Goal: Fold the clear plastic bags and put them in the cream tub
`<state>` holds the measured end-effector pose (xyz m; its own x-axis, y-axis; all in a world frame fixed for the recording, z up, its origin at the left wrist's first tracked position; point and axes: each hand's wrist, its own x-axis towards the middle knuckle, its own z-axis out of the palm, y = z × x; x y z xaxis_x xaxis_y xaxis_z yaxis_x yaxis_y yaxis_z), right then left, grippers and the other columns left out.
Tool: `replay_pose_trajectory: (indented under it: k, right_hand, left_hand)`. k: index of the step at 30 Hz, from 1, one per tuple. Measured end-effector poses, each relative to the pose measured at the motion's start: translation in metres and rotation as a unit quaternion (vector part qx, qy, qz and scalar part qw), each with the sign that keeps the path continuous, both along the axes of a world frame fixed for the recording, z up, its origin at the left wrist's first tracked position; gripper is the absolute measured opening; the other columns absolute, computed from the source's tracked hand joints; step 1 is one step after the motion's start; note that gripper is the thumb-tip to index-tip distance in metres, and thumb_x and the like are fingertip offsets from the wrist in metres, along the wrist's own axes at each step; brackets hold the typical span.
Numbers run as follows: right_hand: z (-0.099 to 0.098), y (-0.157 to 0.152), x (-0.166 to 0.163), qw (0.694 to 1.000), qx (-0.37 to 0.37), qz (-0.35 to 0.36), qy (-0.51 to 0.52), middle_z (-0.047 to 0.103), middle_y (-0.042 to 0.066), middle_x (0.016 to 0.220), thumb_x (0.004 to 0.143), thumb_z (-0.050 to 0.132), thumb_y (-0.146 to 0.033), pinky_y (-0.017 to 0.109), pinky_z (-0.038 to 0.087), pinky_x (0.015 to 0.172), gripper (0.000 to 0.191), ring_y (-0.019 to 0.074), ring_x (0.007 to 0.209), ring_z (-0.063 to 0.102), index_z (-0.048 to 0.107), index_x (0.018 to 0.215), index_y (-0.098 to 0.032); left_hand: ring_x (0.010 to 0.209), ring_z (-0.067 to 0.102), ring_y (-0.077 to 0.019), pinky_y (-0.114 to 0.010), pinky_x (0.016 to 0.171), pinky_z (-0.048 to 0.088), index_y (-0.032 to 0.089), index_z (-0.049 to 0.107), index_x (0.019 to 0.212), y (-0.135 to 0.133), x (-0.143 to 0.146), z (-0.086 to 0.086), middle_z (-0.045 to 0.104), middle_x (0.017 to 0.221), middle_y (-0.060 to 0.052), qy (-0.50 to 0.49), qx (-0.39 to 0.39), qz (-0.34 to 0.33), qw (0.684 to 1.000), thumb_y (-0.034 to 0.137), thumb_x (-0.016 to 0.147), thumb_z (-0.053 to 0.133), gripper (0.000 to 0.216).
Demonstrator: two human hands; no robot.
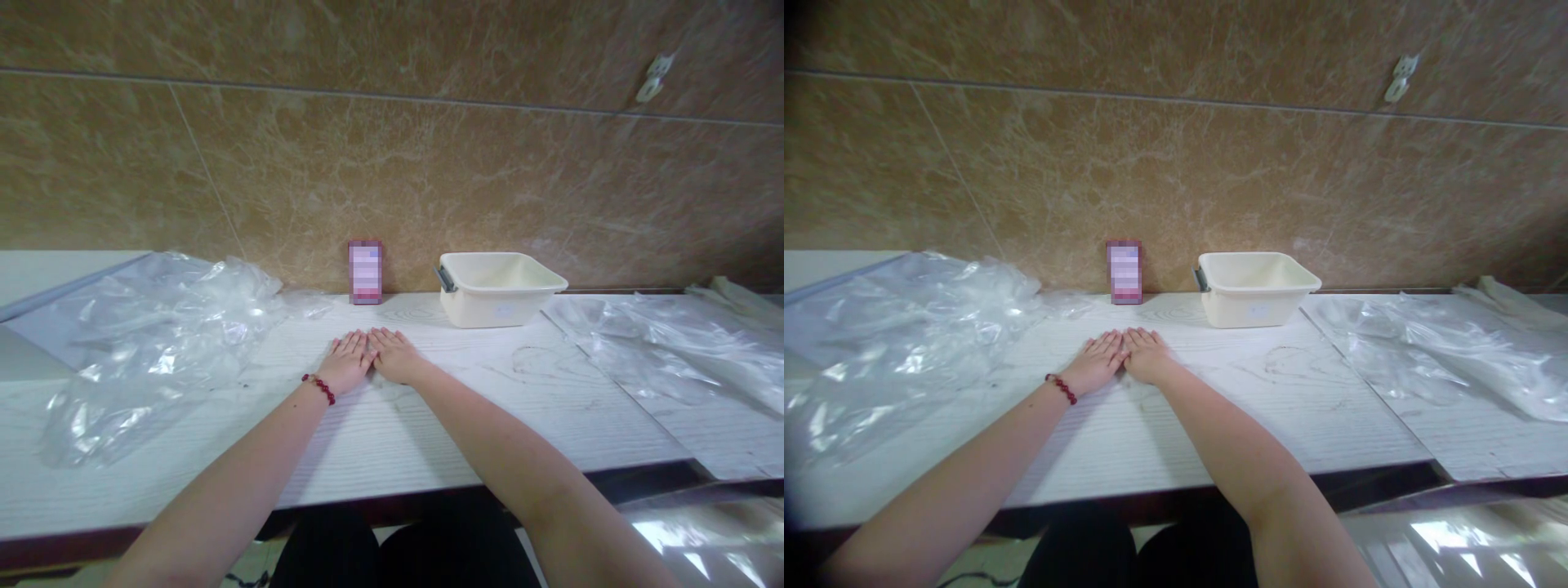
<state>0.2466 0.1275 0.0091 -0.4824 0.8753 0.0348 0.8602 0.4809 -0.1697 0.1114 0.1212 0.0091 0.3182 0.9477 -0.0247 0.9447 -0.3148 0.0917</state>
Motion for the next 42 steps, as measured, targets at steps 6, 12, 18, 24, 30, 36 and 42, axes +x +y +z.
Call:
replay_pose_trajectory:
  k: [6, 12, 18, 24, 30, 36, 42]
  right_hand:
    - [0.009, -0.004, 0.010, 0.998, -0.038, -0.039, -0.010, 0.010, 0.003, 0.137, 0.081, 0.016, -0.042, 0.050, 0.005, 0.097, 0.057, 0.0199, 0.125, 0.008, 0.013, 0.132, -0.015]
    - [0.008, -0.001, 0.023, 0.997, -0.057, -0.052, -0.011, 0.007, 0.005, 0.138, 0.081, 0.013, -0.050, 0.054, 0.000, 0.093, 0.061, 0.0206, 0.125, 0.003, 0.012, 0.132, -0.017]
    - [0.007, 0.009, 0.037, 0.994, -0.019, -0.105, 0.028, 0.022, 0.005, 0.134, 0.082, 0.024, -0.042, 0.057, 0.008, 0.090, 0.046, 0.0246, 0.123, 0.011, 0.032, 0.124, -0.024]
    - [0.007, 0.024, 0.048, 0.976, 0.057, -0.183, 0.100, 0.051, 0.006, 0.107, 0.074, 0.042, -0.025, 0.038, 0.028, 0.086, 0.025, 0.0198, 0.102, 0.041, 0.057, 0.094, -0.022]
    - [0.003, 0.027, 0.048, 0.977, 0.065, -0.160, 0.124, 0.052, 0.006, 0.104, 0.072, 0.047, -0.024, 0.034, 0.030, 0.085, 0.024, 0.0184, 0.099, 0.043, 0.059, 0.092, -0.022]
    - [-0.001, 0.029, 0.043, 0.974, 0.088, -0.121, 0.172, 0.056, 0.006, 0.097, 0.071, 0.047, -0.020, 0.031, 0.031, 0.086, 0.020, 0.0157, 0.096, 0.047, 0.060, 0.086, -0.018]
    - [0.004, 0.025, 0.039, 0.971, 0.114, -0.052, 0.205, 0.059, 0.005, 0.091, 0.072, 0.045, -0.017, 0.028, 0.031, 0.087, 0.019, 0.0137, 0.092, 0.048, 0.059, 0.084, -0.016]
  left_hand:
    - [0.124, 0.012, -0.0236, -0.046, 0.097, 0.010, 0.008, 0.023, 0.128, 0.001, -0.007, 0.000, 0.016, 0.136, -0.012, 0.009, -0.003, 0.028, 1.000, 0.049, 0.081, 0.014, 0.063]
    - [0.125, 0.010, -0.0230, -0.048, 0.096, 0.009, 0.011, 0.020, 0.129, 0.003, -0.022, 0.008, 0.013, 0.137, -0.011, -0.001, -0.050, 0.009, 0.999, 0.044, 0.082, 0.015, 0.058]
    - [0.124, 0.013, -0.0256, -0.049, 0.095, 0.011, 0.012, 0.025, 0.127, 0.009, -0.032, 0.009, 0.018, 0.136, -0.012, -0.008, -0.030, 0.010, 0.999, 0.043, 0.082, 0.018, 0.056]
    - [0.105, 0.043, -0.0244, -0.038, 0.087, 0.031, 0.019, 0.052, 0.106, 0.026, -0.047, 0.009, 0.050, 0.112, -0.011, -0.044, 0.088, 0.081, 0.992, 0.039, 0.076, 0.035, 0.040]
    - [0.092, 0.049, -0.0224, -0.034, 0.083, 0.035, 0.020, 0.061, 0.084, 0.033, -0.046, 0.003, 0.058, 0.088, -0.008, -0.093, 0.096, 0.091, 0.987, 0.040, 0.071, 0.043, 0.030]
    - [0.091, 0.050, -0.0231, -0.034, 0.082, 0.036, 0.017, 0.061, 0.081, 0.036, -0.042, -0.003, 0.058, 0.086, -0.009, -0.105, 0.091, 0.120, 0.983, 0.041, 0.067, 0.045, 0.032]
    - [0.088, 0.051, -0.0230, -0.033, 0.080, 0.036, 0.018, 0.062, 0.073, 0.035, -0.041, 0.000, 0.060, 0.082, -0.008, -0.110, 0.088, 0.102, 0.985, 0.035, 0.070, 0.043, 0.026]
